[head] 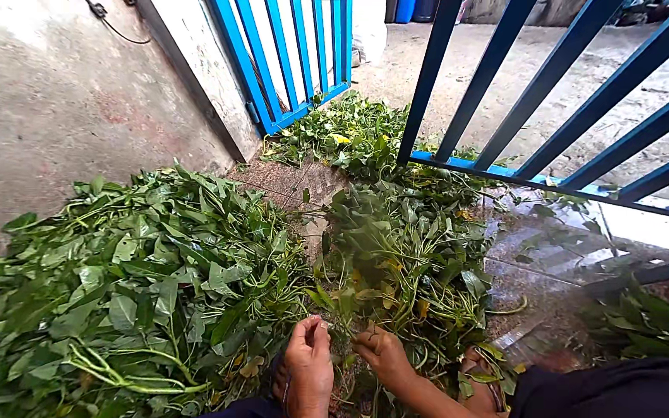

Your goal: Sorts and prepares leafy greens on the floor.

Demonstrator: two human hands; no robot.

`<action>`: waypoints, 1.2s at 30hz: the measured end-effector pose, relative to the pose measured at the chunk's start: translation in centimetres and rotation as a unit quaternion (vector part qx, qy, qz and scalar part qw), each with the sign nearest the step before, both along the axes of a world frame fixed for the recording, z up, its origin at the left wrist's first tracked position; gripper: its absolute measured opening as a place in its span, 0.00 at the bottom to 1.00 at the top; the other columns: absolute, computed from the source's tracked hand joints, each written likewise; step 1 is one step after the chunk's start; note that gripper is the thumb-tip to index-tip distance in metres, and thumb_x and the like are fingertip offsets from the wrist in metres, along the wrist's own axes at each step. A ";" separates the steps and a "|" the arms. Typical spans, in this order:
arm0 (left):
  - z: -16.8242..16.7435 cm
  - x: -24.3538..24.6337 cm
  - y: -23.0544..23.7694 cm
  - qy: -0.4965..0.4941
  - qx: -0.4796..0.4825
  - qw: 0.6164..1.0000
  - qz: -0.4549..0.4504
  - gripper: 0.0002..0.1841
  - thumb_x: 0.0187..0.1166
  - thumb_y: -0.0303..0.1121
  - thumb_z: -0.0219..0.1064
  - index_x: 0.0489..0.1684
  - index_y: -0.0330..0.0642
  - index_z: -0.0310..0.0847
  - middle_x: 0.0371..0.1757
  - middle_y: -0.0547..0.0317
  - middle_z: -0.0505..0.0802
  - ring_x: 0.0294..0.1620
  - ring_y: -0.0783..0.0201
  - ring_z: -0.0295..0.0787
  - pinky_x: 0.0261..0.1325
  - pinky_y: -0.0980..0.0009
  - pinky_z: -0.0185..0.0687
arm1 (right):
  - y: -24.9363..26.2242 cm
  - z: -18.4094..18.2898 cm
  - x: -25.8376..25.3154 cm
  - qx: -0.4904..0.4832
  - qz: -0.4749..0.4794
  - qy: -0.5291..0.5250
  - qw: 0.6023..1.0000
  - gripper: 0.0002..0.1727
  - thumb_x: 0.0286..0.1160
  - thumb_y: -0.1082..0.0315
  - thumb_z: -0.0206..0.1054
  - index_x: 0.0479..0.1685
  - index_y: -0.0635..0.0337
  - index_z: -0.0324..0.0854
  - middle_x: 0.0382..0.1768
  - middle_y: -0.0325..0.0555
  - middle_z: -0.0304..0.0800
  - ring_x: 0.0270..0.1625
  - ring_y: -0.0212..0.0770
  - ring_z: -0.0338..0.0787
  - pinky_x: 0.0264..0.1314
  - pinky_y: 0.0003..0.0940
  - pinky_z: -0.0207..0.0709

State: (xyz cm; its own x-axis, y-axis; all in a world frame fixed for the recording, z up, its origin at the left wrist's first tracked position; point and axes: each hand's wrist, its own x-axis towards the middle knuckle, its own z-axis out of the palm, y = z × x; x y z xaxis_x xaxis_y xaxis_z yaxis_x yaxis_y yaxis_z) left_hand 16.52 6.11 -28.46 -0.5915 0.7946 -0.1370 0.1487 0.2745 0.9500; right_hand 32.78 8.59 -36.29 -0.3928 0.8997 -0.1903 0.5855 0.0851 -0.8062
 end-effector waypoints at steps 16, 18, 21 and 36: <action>3.1 -0.8 -1.7 -0.096 0.110 0.984 -0.105 0.13 0.72 0.19 0.69 0.53 0.26 0.88 0.45 0.45 0.96 0.41 0.58 0.95 0.42 0.67 0.93 | -2.9 2.3 0.4 0.365 -0.013 -0.052 0.929 0.09 0.80 0.61 0.66 0.38 0.49 0.93 0.36 0.45 0.88 0.41 0.43 0.91 0.45 0.37 0.88; 3.3 -0.8 -1.9 -0.103 0.104 0.983 -0.110 0.13 0.71 0.19 0.70 0.53 0.26 0.87 0.44 0.45 0.96 0.40 0.58 0.95 0.42 0.67 0.93 | -3.0 2.4 0.4 0.377 -0.019 -0.040 0.925 0.09 0.79 0.61 0.67 0.41 0.48 0.94 0.36 0.45 0.88 0.41 0.42 0.90 0.44 0.36 0.88; 3.2 -0.9 -1.7 -0.096 0.076 0.988 -0.099 0.12 0.72 0.19 0.70 0.52 0.27 0.87 0.42 0.46 0.96 0.37 0.58 0.95 0.37 0.67 0.93 | -3.2 2.2 0.4 0.371 -0.022 -0.031 0.928 0.09 0.80 0.61 0.67 0.42 0.48 0.94 0.36 0.44 0.88 0.41 0.41 0.90 0.45 0.35 0.88; 5.9 0.3 -1.2 -0.073 0.027 0.990 0.116 0.19 0.78 0.22 0.68 0.66 0.26 0.77 0.64 0.39 0.86 0.61 0.54 0.88 0.51 0.61 0.91 | -0.4 -5.6 -10.7 -0.071 0.317 -0.345 0.880 0.49 0.71 0.81 0.67 0.96 0.53 0.48 0.96 0.64 0.30 0.92 0.84 0.36 0.72 0.89 0.58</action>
